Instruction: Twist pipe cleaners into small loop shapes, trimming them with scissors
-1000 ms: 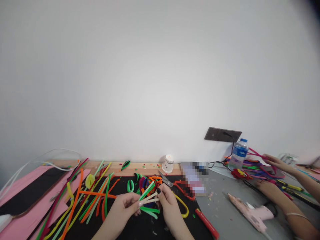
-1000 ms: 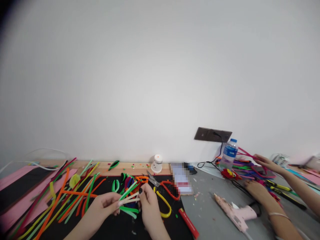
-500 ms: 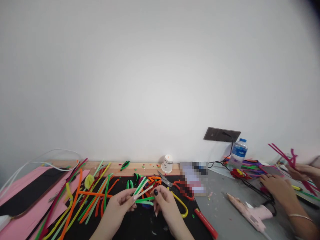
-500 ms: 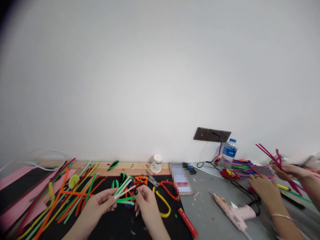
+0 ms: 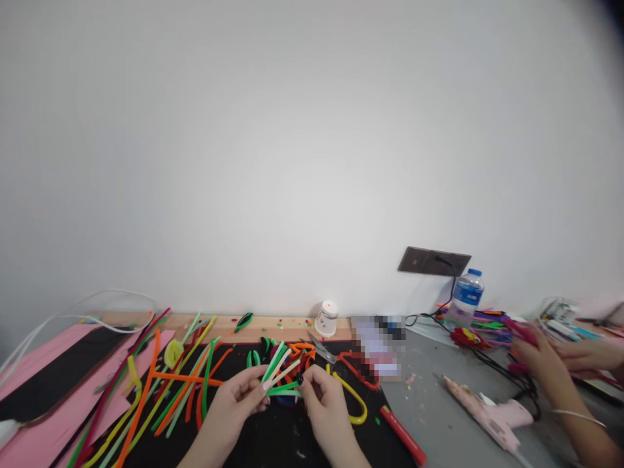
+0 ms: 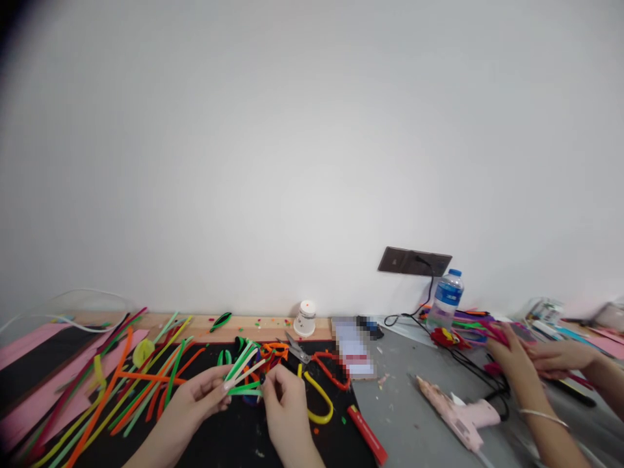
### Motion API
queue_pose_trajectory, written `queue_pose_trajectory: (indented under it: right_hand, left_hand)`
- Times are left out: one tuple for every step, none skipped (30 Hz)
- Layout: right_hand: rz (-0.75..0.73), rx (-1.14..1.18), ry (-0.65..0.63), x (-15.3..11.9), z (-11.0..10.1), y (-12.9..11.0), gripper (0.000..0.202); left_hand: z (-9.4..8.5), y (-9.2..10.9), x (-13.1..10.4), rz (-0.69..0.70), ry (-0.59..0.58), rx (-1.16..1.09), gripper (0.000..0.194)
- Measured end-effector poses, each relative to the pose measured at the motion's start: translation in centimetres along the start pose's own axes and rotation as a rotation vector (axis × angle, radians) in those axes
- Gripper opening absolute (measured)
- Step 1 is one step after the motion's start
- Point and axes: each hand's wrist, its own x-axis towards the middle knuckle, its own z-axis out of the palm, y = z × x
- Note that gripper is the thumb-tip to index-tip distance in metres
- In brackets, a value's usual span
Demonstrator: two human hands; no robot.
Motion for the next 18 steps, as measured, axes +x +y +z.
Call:
queue_pose_trajectory:
  right_hand:
    - [-0.026,-0.021,0.007,0.0,0.0,-0.2,0.018]
    - [-0.050,-0.038,0.009,0.0,-0.1,-0.5,0.015]
    - [-0.070,-0.048,0.007,0.0,-0.1,-0.7,0.013]
    - [-0.083,-0.051,0.004,0.0,-0.1,-0.9,0.012]
    - [-0.092,-0.047,0.000,0.0,-0.1,-0.9,0.011]
    - [-0.096,-0.039,-0.001,0.0,-0.1,-1.0,0.012]
    - [-0.098,-0.030,0.002,0.0,-0.1,-0.9,0.012]
    - [-0.096,-0.022,0.008,0.0,-0.1,-0.8,0.012]
    - [-0.091,-0.015,0.016,0.0,-0.1,-0.6,0.013]
    - [-0.082,-0.009,0.025,0.0,0.0,-0.4,0.013]
    - [-0.069,-0.003,0.035,0.1,0.0,-0.2,0.013]
    - [-0.050,0.004,0.042,0.1,0.0,0.0,0.013]
    - [-0.030,0.013,0.045,0.1,0.1,0.2,0.013]
    - [-0.011,0.023,0.045,0.1,0.1,0.4,0.014]
    - [0.007,0.035,0.040,0.1,0.1,0.6,0.016]
    - [0.024,0.048,0.033,0.1,0.2,0.7,0.017]
    - [0.039,0.062,0.026,0.1,0.2,0.8,0.018]
    - [0.051,0.076,0.020,0.1,0.2,0.8,0.019]
  left_hand:
    - [0.0,0.0,0.0,0.001,0.018,-0.006,0.043]
    - [0.0,0.1,0.0,-0.004,0.035,-0.012,0.044]
    - [-0.1,0.2,0.0,-0.012,0.049,-0.019,0.044]
    - [-0.1,0.2,0.0,-0.023,0.055,-0.025,0.043]
    - [-0.1,0.3,0.1,-0.030,0.060,-0.031,0.043]
    - [-0.1,0.3,0.1,-0.036,0.057,-0.035,0.043]
    - [-0.1,0.3,0.1,-0.041,0.050,-0.037,0.043]
    - [-0.1,0.3,0.0,-0.049,0.044,-0.037,0.043]
    - [-0.1,0.3,0.0,-0.064,0.031,-0.035,0.044]
    - [0.0,0.4,-0.1,-0.087,0.012,-0.035,0.045]
    - [0.2,0.4,-0.2,-0.113,-0.008,-0.035,0.046]
    - [0.3,0.5,-0.4,-0.142,-0.032,-0.033,0.045]
    - [0.5,0.7,-0.5,-0.167,-0.049,-0.031,0.044]
    - [0.7,0.8,-0.7,-0.188,-0.057,-0.032,0.042]
    - [0.8,0.9,-0.8,-0.207,-0.056,-0.036,0.041]
    - [0.9,1.0,-0.9,-0.224,-0.048,-0.043,0.040]
    - [1.0,1.1,-1.0,-0.242,-0.039,-0.054,0.040]
    - [1.1,1.1,-1.0,-0.260,-0.032,-0.070,0.041]
